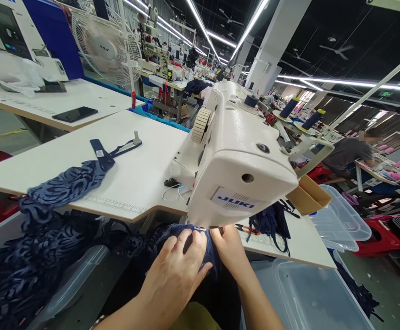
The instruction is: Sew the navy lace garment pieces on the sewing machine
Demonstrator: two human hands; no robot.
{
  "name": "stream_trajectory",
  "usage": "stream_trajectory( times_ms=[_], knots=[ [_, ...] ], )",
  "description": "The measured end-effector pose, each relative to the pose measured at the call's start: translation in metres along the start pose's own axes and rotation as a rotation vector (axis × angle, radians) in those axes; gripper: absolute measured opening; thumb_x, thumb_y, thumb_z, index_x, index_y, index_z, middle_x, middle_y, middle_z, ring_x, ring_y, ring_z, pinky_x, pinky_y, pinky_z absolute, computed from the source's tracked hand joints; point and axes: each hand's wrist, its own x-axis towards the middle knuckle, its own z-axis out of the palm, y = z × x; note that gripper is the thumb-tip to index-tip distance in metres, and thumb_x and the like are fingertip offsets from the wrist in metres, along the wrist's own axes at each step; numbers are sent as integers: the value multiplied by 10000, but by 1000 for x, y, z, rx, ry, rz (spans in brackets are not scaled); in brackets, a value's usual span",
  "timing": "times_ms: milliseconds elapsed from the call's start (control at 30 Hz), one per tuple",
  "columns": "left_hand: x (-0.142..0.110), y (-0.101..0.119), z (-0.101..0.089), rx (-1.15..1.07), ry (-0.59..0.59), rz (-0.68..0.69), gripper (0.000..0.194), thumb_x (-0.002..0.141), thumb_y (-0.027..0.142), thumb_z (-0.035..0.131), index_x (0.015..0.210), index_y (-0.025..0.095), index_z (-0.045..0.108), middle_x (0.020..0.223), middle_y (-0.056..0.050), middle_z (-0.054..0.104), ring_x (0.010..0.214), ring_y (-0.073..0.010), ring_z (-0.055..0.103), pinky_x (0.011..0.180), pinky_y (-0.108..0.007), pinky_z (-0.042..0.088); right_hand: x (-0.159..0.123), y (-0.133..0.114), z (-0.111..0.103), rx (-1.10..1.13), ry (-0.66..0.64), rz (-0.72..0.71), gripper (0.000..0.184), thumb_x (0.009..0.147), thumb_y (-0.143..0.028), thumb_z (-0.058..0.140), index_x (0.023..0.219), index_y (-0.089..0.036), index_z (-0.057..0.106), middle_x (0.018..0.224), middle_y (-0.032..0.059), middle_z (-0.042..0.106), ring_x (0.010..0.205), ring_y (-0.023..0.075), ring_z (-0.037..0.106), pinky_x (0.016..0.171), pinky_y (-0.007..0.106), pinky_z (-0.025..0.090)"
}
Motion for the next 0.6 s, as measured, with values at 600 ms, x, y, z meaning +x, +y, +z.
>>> stream_trajectory(
  times_ms=[600],
  knots=[
    [-21, -10, 1, 12, -36, 160, 456, 973, 119, 237, 1309, 155, 544, 1330, -7, 598, 1214, -140, 476, 1001, -334, 306, -14, -1, 4, 214, -31, -28, 64, 871, -242, 489, 829, -227, 444, 668, -58, 497, 639, 127, 506, 624, 244, 395]
  ],
)
